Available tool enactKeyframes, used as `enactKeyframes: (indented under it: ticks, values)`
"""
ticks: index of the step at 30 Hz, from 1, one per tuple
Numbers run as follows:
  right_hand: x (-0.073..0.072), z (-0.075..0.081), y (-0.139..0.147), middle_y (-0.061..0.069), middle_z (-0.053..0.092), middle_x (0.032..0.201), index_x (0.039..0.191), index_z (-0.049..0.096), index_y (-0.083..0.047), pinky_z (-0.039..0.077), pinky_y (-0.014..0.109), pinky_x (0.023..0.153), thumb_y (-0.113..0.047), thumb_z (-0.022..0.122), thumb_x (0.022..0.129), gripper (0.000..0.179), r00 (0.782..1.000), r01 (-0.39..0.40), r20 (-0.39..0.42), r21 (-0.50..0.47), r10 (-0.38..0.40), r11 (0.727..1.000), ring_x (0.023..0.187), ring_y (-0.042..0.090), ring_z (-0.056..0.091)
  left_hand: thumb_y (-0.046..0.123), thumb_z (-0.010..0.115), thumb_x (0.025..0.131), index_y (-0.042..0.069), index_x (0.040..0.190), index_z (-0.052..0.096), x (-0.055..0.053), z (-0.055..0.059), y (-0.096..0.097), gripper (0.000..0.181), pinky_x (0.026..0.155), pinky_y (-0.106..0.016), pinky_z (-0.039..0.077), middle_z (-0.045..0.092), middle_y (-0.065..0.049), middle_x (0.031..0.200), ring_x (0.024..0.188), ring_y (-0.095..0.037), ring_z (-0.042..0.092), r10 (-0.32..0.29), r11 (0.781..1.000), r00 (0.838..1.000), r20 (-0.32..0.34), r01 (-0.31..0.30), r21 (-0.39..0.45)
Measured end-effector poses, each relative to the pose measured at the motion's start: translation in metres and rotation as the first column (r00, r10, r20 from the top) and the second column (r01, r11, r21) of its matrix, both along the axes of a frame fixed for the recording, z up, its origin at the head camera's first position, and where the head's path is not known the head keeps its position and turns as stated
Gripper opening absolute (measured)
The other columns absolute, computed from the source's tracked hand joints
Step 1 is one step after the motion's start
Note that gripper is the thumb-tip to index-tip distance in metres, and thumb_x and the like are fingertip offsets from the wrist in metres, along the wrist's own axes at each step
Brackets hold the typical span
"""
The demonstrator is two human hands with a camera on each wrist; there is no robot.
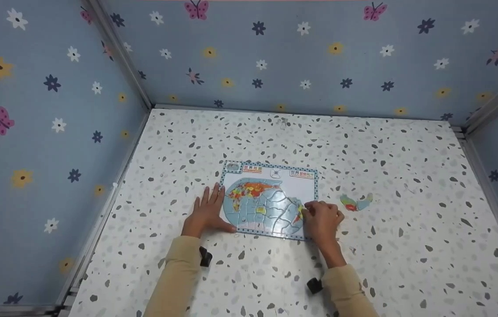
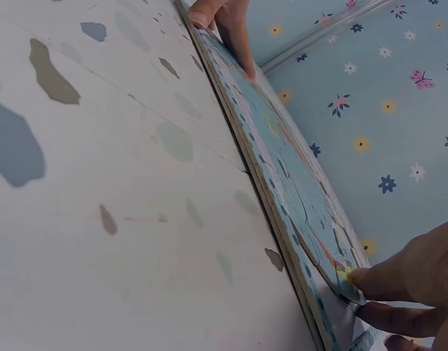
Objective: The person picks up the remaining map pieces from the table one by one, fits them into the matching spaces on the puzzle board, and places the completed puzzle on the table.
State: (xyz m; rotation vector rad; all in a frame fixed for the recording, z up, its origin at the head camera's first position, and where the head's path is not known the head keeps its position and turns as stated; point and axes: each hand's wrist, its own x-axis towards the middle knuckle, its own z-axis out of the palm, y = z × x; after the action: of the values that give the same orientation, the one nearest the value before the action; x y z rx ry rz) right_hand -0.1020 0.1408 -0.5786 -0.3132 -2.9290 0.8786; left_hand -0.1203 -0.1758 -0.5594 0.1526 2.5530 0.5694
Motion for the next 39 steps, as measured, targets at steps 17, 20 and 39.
enactKeyframes:
  ticks: [17,20,39]
  values:
    - [0.0027,-0.0021,-0.0005,0.009,0.069,0.104,0.106,0.074,-0.014,0.022,0.057,0.100,-0.025,0.068,0.088,0.022,0.999,-0.030,-0.038,0.101,0.034,0.994,0.110,0.034,0.049,0.054,0.083,0.064,0.010,0.155,0.000,-0.0011,0.0005,0.0004,0.131,0.117,-0.059,-0.002,-0.010,-0.012,0.161,0.147,-0.036,-0.014,-0.010,1.000,1.000,-0.006,0.009,-0.004]
    - [0.0039,-0.0019,-0.0014,0.009,0.069,0.105,0.106,0.074,-0.014,0.022,0.056,0.100,-0.026,0.068,0.088,0.022,0.998,-0.033,-0.040,0.126,0.038,0.991,0.109,0.033,0.049,0.054,0.083,0.063,0.010,0.155,0.001,-0.0009,0.0014,0.0012,0.131,0.117,-0.058,-0.002,-0.011,-0.011,0.161,0.147,-0.036,-0.014,-0.008,1.000,1.000,-0.004,0.008,-0.004]
    - [0.0061,-0.0008,-0.0032,0.008,0.068,0.107,0.105,0.074,-0.015,0.023,0.055,0.099,-0.024,0.069,0.088,0.020,0.997,-0.046,-0.054,0.123,0.052,0.991,0.108,0.030,0.049,0.055,0.083,0.064,0.013,0.155,-0.001,-0.0005,0.0010,0.0006,0.131,0.118,-0.056,-0.005,-0.014,-0.008,0.161,0.147,-0.034,-0.016,0.003,1.000,1.000,0.009,-0.003,-0.003]
